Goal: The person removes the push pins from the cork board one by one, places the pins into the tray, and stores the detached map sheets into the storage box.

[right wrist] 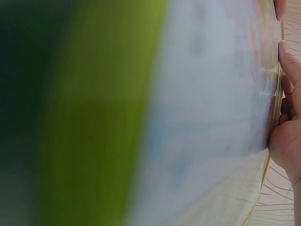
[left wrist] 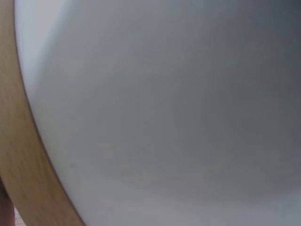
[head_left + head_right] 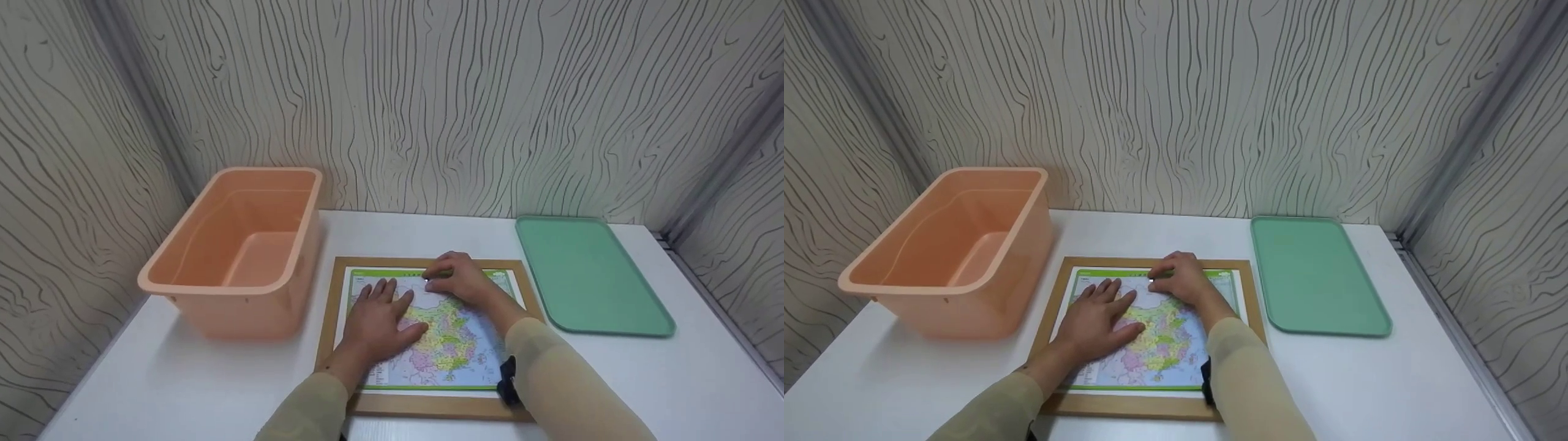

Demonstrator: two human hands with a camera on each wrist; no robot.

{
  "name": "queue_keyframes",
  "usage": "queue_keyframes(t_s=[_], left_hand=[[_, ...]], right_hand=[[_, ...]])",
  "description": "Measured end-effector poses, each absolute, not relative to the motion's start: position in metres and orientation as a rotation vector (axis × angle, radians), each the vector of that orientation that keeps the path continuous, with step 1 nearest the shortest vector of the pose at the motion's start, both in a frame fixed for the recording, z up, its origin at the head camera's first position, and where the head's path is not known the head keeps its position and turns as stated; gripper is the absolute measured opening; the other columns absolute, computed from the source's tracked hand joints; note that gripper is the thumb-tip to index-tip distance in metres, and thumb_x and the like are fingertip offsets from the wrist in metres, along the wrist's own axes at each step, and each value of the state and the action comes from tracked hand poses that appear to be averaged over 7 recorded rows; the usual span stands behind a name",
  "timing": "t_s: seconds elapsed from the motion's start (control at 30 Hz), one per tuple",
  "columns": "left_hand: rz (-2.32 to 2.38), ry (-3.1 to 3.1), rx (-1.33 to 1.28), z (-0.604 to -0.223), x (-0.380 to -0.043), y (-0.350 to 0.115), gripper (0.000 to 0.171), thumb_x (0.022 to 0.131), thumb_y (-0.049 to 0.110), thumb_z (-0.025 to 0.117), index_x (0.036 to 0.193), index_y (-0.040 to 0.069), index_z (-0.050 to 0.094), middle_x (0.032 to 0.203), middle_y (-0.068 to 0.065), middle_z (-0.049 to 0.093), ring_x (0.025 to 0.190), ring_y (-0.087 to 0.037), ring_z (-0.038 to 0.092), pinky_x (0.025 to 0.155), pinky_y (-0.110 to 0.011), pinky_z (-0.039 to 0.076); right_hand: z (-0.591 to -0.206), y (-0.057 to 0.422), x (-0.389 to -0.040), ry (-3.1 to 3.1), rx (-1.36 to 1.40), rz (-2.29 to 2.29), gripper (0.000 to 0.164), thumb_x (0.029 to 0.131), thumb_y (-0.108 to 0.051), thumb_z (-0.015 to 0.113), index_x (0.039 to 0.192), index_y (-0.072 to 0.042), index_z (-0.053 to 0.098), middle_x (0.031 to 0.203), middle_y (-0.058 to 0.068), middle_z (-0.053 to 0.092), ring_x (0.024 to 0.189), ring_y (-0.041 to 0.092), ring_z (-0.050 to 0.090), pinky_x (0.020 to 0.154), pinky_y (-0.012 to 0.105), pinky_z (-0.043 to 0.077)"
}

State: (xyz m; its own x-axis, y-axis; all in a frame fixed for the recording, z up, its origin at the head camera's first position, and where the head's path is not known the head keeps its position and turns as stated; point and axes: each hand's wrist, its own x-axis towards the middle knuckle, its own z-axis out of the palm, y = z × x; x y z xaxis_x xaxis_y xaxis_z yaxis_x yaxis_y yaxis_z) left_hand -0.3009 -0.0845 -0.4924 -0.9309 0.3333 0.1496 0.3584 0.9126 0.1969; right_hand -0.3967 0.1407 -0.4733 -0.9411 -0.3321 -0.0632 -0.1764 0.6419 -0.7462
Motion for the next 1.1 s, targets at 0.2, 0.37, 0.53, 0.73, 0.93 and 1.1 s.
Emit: queue_keyframes(t_s=[0.2, 0.37, 0.53, 0.73, 0.93, 1.1], left_hand=[[-0.348, -2.964, -0.535, -0.4924, -0.3008, -0.0840, 0.077, 0.099, 0.077, 0.042, 0.158, 0.029, 0.054, 0.168, -0.009, 0.041, 0.157, -0.032, 0.034, 0.127, -0.054, 0.023], [-0.340, -2.972, -0.535, -0.4920, -0.3006, -0.0846, 0.077, 0.099, 0.078, 0.042, 0.158, 0.029, 0.053, 0.168, -0.009, 0.040, 0.157, -0.032, 0.034, 0.127, -0.053, 0.024], [-0.350, -2.959, -0.543, -0.4913, -0.3006, -0.0847, 0.077, 0.099, 0.077, 0.043, 0.157, 0.028, 0.055, 0.167, -0.010, 0.042, 0.156, -0.032, 0.036, 0.127, -0.053, 0.025], [-0.352, -2.953, -0.544, -0.4925, -0.2998, -0.0854, 0.077, 0.099, 0.077, 0.043, 0.156, 0.028, 0.056, 0.166, -0.010, 0.043, 0.155, -0.033, 0.037, 0.127, -0.054, 0.025], [-0.353, -2.957, -0.542, -0.4924, -0.3004, -0.0855, 0.077, 0.099, 0.077, 0.043, 0.157, 0.028, 0.055, 0.167, -0.010, 0.042, 0.156, -0.032, 0.036, 0.127, -0.054, 0.025], [-0.359, -2.959, -0.542, -0.4918, -0.3007, -0.0854, 0.077, 0.099, 0.078, 0.043, 0.157, 0.029, 0.055, 0.167, -0.010, 0.042, 0.156, -0.032, 0.036, 0.127, -0.054, 0.024]], right_hand=[[-0.4734, 0.1406, -0.3972, 2.661, -0.438, -1.190, 0.016, 0.094, -0.026, 0.083, 0.108, -0.031, 0.083, 0.127, -0.004, 0.062, 0.131, 0.026, 0.051, 0.116, 0.052, 0.040], [-0.4727, 0.1404, -0.3973, 2.666, -0.455, -1.179, 0.015, 0.094, -0.026, 0.082, 0.108, -0.030, 0.083, 0.128, -0.003, 0.062, 0.131, 0.027, 0.051, 0.117, 0.053, 0.039], [-0.4726, 0.1403, -0.3977, 2.668, -0.485, -1.183, 0.014, 0.094, -0.024, 0.083, 0.108, -0.026, 0.084, 0.125, -0.002, 0.063, 0.130, 0.028, 0.050, 0.115, 0.054, 0.039], [-0.4739, 0.1395, -0.3970, 2.649, -0.475, -1.197, 0.012, 0.094, -0.023, 0.082, 0.105, -0.028, 0.083, 0.123, -0.003, 0.062, 0.127, 0.027, 0.050, 0.114, 0.052, 0.040], [-0.4737, 0.1403, -0.3989, 2.643, -0.507, -1.213, 0.014, 0.094, -0.021, 0.083, 0.108, -0.024, 0.082, 0.121, -0.002, 0.063, 0.127, 0.027, 0.052, 0.113, 0.051, 0.041], [-0.4735, 0.1411, -0.3984, 2.625, -0.497, -1.231, 0.013, 0.095, -0.021, 0.082, 0.108, -0.023, 0.081, 0.122, -0.002, 0.063, 0.126, 0.027, 0.053, 0.112, 0.051, 0.043]])
